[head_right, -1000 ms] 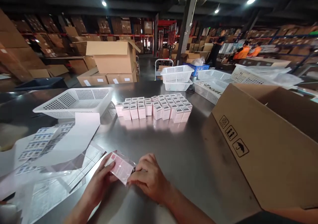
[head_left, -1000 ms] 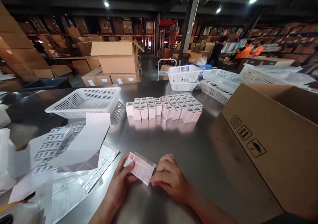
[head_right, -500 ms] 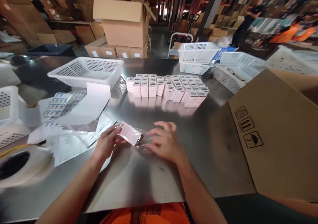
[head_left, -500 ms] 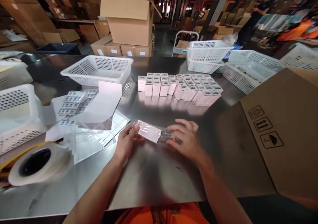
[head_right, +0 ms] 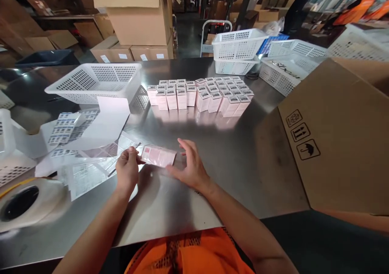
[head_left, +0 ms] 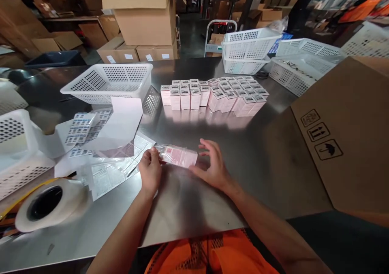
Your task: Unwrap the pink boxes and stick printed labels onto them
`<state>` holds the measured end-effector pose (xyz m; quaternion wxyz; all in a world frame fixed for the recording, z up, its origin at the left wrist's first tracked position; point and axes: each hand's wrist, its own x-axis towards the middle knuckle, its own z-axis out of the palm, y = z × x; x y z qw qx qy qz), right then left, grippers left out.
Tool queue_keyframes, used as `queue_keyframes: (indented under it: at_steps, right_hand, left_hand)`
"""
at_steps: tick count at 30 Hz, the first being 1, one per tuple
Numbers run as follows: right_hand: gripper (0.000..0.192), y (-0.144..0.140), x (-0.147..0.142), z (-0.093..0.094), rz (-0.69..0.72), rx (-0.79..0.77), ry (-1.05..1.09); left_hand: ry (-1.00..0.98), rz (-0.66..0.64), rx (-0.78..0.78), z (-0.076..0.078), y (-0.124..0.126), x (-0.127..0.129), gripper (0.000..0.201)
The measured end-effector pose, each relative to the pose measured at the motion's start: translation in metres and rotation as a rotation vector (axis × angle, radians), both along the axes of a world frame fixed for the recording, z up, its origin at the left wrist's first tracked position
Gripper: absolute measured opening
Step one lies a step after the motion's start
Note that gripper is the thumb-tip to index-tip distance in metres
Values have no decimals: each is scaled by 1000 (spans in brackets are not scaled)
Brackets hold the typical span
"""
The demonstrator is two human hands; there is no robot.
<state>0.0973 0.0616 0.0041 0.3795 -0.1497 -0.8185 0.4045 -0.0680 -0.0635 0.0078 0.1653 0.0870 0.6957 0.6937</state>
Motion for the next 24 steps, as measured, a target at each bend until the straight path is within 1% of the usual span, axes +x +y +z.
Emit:
queue_keyframes:
  at_steps: [1,3,4,5,7,8,10,11,13,14,17,19,21,22,24]
  right_hand:
    - [70,1,0,0,-14,-42,60]
    - [60,4,0,1,27,-154,70]
    - [63,7,0,1,62,-217,32]
    - [69,11,0,2,84,-294,-17]
    - [79,19,0,1,79,-472,-102]
    - [77,22,-1,0,68,-567,-130]
    - [63,27,-1,-3,72,-727,-170]
    - [58,28,-2,-4,86,-772,-181]
    - [54,27,-3,-5,98,-814,-164]
    - [54,26,-5,-5,89,-824,-135]
    - [63,26,-8,1,91,-825,-42]
    - [70,30,-8,7,165,-838,-29]
    - [81,34,-5,14,270,-851,-49]
    - [87,35,-3,17,317,-853,-58]
    - [92,34,-2,22,380,-851,-54]
  left_hand:
    - [-20,0,10,1,1,1,39]
    - [-81,-30,46,2,5,5,44]
    - [-115,-57,65,2,7,8,46]
    - [-147,-91,82,2,9,11,47]
    - [-193,-170,107,1,11,18,49]
    - [-206,-210,117,1,11,21,50]
    - [-211,-276,145,1,9,28,53]
    - [-204,-298,163,2,8,30,57]
    - [-183,-326,200,2,5,34,62]
    - [-173,-338,212,2,3,35,60]
    - [-163,-380,221,1,-2,37,54]
    - [-177,-412,230,0,-4,37,52]
    - [-220,-436,259,0,-5,35,52]
    - [-262,-443,283,1,-5,34,50]
    - [-372,-434,348,4,-4,30,48]
